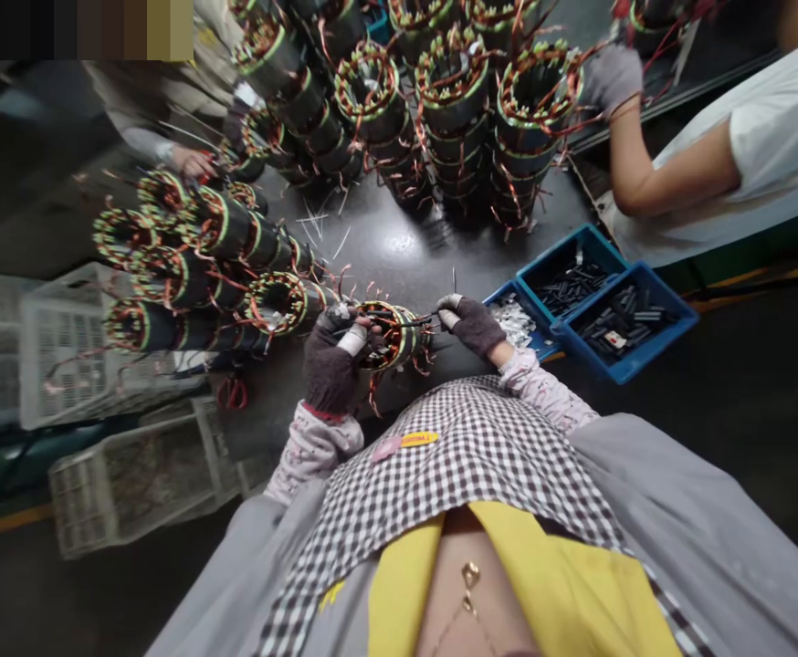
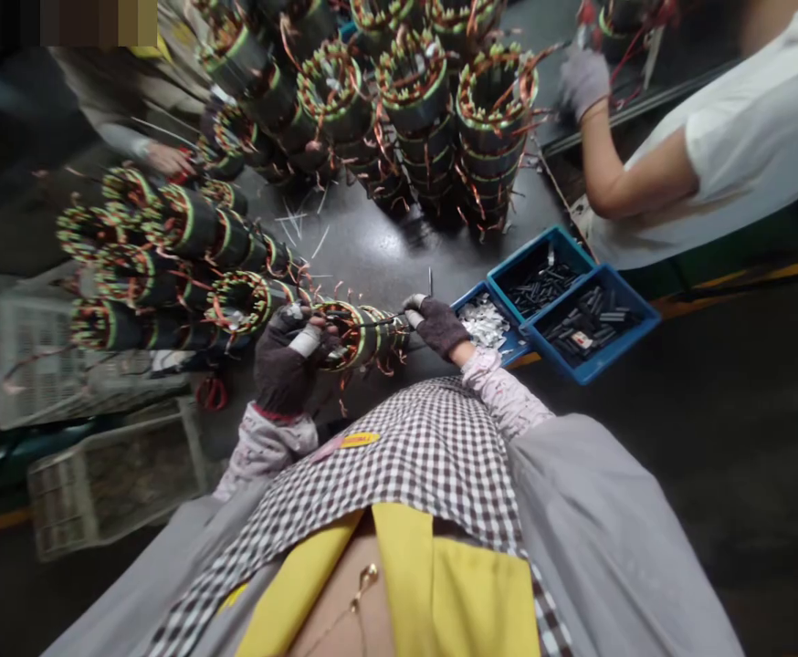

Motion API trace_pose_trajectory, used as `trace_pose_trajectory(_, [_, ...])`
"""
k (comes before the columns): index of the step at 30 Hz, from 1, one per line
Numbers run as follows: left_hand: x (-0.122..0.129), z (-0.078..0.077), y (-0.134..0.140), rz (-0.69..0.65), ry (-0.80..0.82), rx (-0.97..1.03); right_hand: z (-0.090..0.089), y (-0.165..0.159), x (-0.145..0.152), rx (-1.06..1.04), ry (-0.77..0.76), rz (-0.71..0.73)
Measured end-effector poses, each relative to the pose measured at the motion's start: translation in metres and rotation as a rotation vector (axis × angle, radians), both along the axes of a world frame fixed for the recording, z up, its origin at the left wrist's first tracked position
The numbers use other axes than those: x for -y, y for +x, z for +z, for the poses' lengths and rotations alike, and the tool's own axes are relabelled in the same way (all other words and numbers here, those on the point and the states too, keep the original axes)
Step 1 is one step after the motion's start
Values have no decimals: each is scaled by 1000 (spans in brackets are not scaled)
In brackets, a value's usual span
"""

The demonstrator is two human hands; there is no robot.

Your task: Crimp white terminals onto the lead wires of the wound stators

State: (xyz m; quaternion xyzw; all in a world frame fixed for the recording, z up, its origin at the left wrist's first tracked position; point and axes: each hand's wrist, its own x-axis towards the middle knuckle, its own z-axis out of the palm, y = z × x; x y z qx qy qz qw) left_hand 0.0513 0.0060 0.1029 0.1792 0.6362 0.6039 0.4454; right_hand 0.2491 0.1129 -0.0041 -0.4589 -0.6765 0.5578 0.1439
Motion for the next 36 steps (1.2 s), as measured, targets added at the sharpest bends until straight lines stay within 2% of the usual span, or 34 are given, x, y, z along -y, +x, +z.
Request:
trace_pose_trajectory(3, [-2,-1,3,-12,-38,-13,-7,1,-2,-82,-85,-55])
trace_pose_trajectory(6, [-5,-2,6,-10,-69,-46,-12,4,-2,-96,-43,-54])
trace_pose_trajectory(9, [-8,-2,6,-30,-106,-69,-13,2,-2,-95,-4,6])
trace_pose_trajectory(15, [-11,-2,6,-41,-121,-49,-16,-20,-10,-94,-98,162])
trace_pose_trajectory(19, [-13,-1,8,-34,-112,-49,-10,-29,-18,12,-29,306])
trace_pose_trajectory(21, [-13,-1,8,-38,-114,-34,2,-27,-25,54,72,325])
trace_pose_trajectory(22, [-13,-2,8,-36,-109,-27,12,-25,-30,58,131,291])
trace_pose_trajectory(25, [-10,-4,8,1,-58,-21,52,-29,-46,-17,296,199])
trace_pose_trajectory(27, [-8,-6,7,48,-8,-16,82,-43,-52,-28,406,329])
trace_pose_trajectory(30, [-4,-8,4,121,53,2,115,-74,-47,148,565,592])
trace_pose_trajectory(33, [-2,-8,2,164,110,-18,128,-98,-37,296,609,709])
trace_pose_trajectory(36, [1,-7,2,176,132,-42,120,-95,-42,180,544,617])
